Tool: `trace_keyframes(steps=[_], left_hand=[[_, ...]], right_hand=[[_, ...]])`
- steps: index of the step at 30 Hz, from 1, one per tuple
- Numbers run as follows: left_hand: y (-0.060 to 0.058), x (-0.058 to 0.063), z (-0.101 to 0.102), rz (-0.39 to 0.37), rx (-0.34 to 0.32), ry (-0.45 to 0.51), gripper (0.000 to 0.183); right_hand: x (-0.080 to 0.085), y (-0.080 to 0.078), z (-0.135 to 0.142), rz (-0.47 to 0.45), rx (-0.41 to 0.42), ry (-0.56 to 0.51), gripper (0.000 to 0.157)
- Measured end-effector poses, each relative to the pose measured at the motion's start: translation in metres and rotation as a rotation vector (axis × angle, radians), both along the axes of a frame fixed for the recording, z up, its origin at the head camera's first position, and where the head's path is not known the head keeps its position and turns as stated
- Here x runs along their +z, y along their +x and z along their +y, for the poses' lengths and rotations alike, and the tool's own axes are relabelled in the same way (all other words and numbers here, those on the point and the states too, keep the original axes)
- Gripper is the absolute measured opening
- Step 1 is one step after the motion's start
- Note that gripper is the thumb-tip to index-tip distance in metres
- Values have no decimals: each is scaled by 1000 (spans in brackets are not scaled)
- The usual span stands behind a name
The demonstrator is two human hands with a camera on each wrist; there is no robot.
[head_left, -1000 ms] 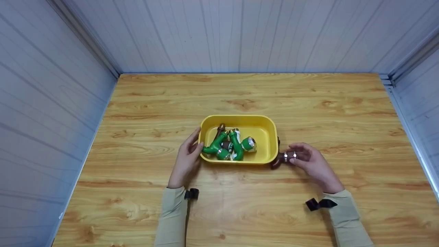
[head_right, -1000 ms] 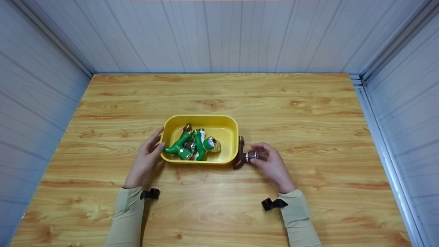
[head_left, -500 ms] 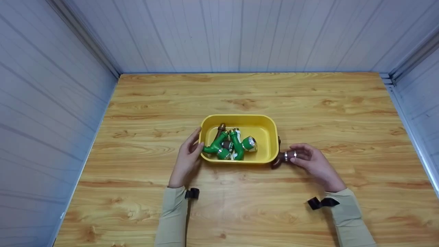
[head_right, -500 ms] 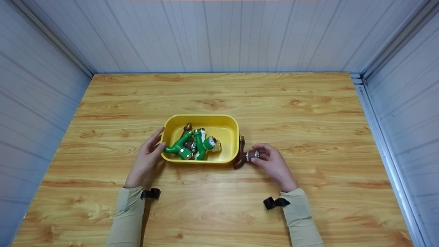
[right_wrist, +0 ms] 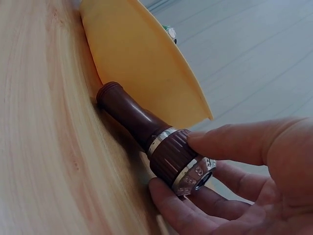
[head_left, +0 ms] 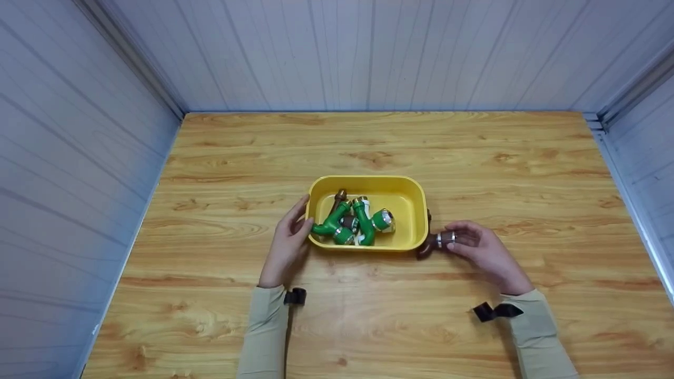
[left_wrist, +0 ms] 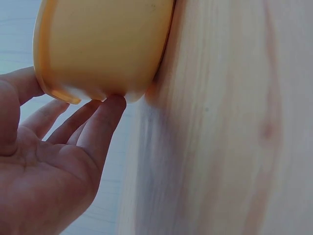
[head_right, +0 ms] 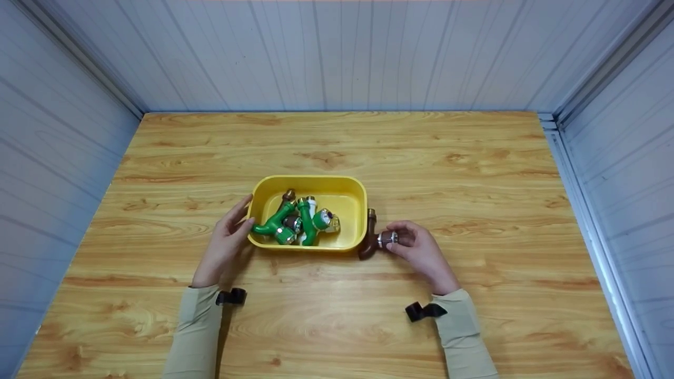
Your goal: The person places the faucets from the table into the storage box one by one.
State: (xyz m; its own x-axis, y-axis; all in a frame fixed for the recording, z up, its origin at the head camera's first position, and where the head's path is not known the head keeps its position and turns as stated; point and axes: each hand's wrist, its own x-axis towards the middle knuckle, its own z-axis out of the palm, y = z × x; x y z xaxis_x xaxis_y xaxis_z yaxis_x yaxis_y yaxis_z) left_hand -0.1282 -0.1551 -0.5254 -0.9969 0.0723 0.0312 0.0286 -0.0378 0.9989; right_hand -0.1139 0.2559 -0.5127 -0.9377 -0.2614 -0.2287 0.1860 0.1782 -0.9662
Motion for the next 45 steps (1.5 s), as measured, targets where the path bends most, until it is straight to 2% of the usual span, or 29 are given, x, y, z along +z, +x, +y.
trace_keyframes(steps=[7,18,27,29,36,45], left_hand=[[1,1,1,-33,26,-10,52],[1,1,1,-33,8,21,52],[6,23,2,-67,-33,50,53],[6,21,2,-70,-34,49,54],[1,1,0,-50,-2,12,52],[0,-3,1,-13,7,32,52]], right_hand=[[-1,2,2,14,-12,10,47],[2,4,5,53,-5,27,45],[1,4,9,47,-18,15,45],[2,4,9,32,-21,19,46],[6,6,11,-11,-49,7,51],[15,9,12,-9,-75,-56,49]])
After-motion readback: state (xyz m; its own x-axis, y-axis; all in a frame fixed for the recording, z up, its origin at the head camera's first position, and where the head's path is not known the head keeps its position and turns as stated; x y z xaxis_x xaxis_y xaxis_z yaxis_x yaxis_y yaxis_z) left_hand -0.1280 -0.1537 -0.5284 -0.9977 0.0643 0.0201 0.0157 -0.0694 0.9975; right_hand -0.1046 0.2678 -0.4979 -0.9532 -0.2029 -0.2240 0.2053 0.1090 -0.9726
